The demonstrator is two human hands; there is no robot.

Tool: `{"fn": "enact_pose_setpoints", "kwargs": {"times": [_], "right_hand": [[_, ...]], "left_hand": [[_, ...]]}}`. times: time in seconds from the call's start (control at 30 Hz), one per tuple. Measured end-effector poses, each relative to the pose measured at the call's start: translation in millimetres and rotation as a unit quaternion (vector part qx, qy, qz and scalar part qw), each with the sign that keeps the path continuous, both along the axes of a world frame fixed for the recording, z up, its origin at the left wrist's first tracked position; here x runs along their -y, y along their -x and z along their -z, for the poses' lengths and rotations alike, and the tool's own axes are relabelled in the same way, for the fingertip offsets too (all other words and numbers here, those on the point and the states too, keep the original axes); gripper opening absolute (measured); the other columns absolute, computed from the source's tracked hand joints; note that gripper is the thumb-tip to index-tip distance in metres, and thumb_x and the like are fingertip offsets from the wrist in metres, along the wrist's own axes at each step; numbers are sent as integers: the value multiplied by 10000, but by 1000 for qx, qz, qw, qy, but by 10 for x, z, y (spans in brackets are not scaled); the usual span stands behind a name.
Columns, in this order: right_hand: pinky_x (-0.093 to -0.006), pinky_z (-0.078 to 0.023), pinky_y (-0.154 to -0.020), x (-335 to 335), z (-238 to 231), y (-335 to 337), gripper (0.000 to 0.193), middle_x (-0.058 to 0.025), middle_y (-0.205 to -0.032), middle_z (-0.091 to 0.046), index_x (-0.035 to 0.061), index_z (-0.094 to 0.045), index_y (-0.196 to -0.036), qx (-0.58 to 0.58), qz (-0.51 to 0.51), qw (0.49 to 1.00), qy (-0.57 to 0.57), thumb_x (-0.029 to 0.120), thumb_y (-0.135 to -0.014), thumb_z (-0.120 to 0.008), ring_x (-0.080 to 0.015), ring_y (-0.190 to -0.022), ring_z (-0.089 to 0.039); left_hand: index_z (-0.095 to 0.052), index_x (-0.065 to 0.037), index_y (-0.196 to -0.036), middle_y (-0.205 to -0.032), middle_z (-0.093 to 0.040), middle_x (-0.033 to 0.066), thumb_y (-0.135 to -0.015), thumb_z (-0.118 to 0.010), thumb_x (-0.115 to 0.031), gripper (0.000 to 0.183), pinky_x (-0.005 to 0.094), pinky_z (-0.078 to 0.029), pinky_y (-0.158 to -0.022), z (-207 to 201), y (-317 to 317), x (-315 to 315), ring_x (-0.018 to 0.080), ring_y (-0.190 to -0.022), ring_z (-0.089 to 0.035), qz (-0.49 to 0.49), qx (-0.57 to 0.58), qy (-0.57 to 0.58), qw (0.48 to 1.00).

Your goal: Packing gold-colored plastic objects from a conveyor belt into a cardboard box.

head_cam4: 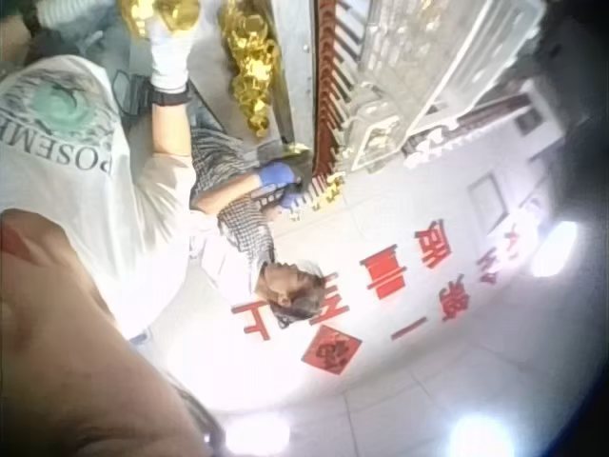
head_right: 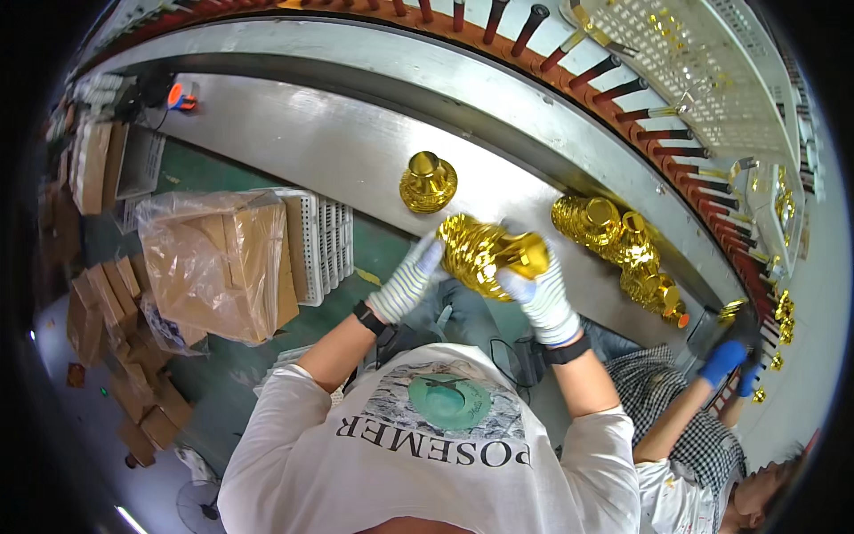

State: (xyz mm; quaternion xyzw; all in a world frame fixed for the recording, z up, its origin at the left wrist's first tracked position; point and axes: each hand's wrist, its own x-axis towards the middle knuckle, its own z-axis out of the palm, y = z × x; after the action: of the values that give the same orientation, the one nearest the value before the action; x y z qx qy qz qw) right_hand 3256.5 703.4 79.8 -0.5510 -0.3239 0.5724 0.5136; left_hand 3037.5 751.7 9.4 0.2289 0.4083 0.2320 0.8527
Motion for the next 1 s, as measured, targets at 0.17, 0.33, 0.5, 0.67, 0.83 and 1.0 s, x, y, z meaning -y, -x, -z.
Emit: {"fn": "enact_pose_setpoints", "kwargs": {"times": [0.17, 0.33, 0.5, 0.67, 0.83, 1.0], "right_hand": [[-325, -440, -984, -943, -988, 165, 528, -70, -1176, -616, 23, -566, -1229, 102, -92, 986, -100, 261, -790, -735, -167, -1081, -564], [-302, -497, -883, -1537, -534, 526, 442, -48, -1075, -647, 21, -581, -1185, 93, -201, 975, -33, 186, -812, -751, -128, -967, -592], [-295, -504, -883, -1701, -884, 594, 438, -45, -1077, -654, 28, -593, -1191, 92, -265, 959, 47, 201, -822, -755, -126, -959, -600], [-315, -482, -915, -1795, -874, 637, 443, -58, -1070, -658, 24, -614, -1144, 121, -254, 959, 25, 274, -800, -739, -155, -994, -604], [-324, -462, -960, -1300, -608, 707, 585, -74, -1141, -631, 17, -548, -1267, 108, -260, 956, 87, 263, -775, -747, -177, -1069, -581], [-366, -456, -1013, -928, -621, 782, 808, -123, -1252, -593, -27, -482, -1344, 92, -238, 959, 121, 411, -735, -783, -224, -1146, -575]], "left_hand": [[-412, 46, -1425, -1260, -579, 128, -1021, -531, -343, 573, 307, -399, -1043, -499, 174, -697, 178, -1175, -511, -43, -67, -255, 964], [-450, -36, -1425, -1341, -530, 191, -1006, -446, -520, 640, 385, -428, -1031, 367, 631, -818, 275, -1226, -518, 96, -270, -280, 916], [-346, -161, -1509, -1492, -433, 108, -945, -474, -619, 738, 557, -283, -1123, 86, 349, -616, 270, -1383, -372, -163, 2, 280, 946], [-436, -127, -1430, -1392, -542, 85, -953, -509, -526, 626, 487, -479, -1009, 1263, 129, -684, 271, -1236, -549, -248, 118, 269, 923], [-509, -32, -1330, -1233, -632, 154, -940, -569, -520, 627, 469, -568, -865, 1532, 499, -16, 280, -1122, -623, -319, 97, 286, 898], [-566, -38, -1295, -1250, -640, 148, -964, -519, -539, 603, 447, -494, -1007, 775, 693, 16, 303, -1113, -622, -313, 238, 410, 823]]}}
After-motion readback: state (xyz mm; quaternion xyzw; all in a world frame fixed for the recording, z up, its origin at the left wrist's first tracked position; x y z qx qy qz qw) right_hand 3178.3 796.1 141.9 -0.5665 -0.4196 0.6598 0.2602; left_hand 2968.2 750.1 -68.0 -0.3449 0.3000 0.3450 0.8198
